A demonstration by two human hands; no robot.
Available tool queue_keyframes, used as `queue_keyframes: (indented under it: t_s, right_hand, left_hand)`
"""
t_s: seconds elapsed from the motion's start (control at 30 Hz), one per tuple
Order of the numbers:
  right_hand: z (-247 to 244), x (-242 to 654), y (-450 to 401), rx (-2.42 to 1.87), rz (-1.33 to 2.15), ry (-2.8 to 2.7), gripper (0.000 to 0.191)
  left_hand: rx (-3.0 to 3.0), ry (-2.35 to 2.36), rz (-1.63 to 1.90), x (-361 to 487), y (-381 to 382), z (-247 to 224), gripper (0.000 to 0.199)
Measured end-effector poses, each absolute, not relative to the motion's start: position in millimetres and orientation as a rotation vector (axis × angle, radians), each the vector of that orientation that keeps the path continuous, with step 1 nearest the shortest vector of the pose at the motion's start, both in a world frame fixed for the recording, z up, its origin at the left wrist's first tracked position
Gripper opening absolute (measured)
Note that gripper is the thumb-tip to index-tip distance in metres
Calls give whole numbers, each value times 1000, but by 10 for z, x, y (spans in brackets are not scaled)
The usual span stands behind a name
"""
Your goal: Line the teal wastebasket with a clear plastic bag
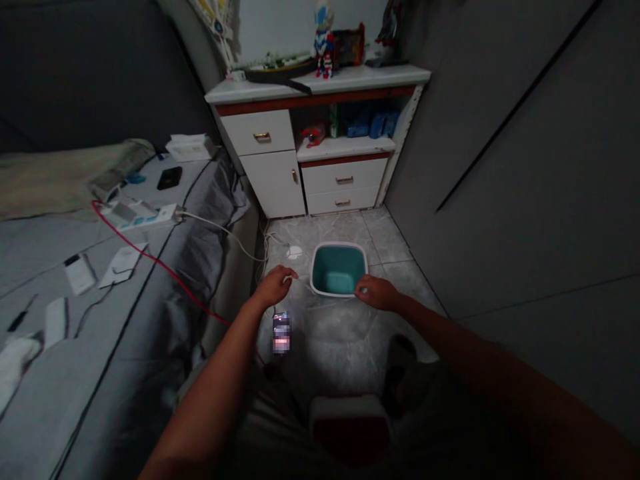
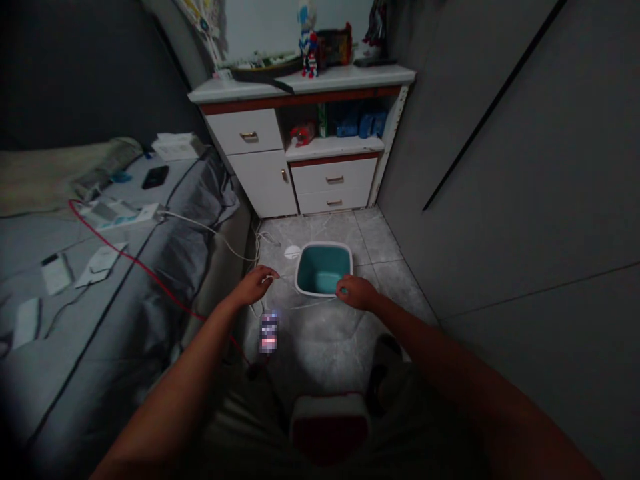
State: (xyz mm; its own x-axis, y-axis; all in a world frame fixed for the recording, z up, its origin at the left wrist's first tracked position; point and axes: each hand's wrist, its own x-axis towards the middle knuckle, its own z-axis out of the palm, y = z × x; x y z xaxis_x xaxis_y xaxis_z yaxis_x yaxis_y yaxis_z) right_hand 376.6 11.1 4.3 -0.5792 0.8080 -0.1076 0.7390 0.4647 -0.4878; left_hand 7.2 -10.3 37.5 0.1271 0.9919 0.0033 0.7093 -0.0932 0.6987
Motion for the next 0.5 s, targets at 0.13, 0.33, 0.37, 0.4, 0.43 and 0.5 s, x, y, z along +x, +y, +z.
queue_keyframes:
  t_s: [0.13,0.33,0.37,0.4,0.43,0.5]
  right_hand:
    - [-386,3694,90,-1252,825,-2673,23]
    - [-528,3648,98,-1306,969,-2671,26]
    - [-507,3645,105,-1314,994,-2658,26]
    - [-476,3642,115,-1320,1017,-2642,26]
    - [-438,3639,127,-1325,1038,-2625,26]
    - [-341,3636,160,-1330,1068,-2591,28]
  left_hand:
    - [2027,1743,312,-24,32,71,35]
    - [1922,1782,14,-33,86,-82,38]
    - [1900,1779,9,-44,92,-91,38]
    - [1880,1767,17,-55,100,-96,38]
    - [1860,1745,34,-66,109,-97,37]
    - [1824,1685,75,-82,127,-93,36]
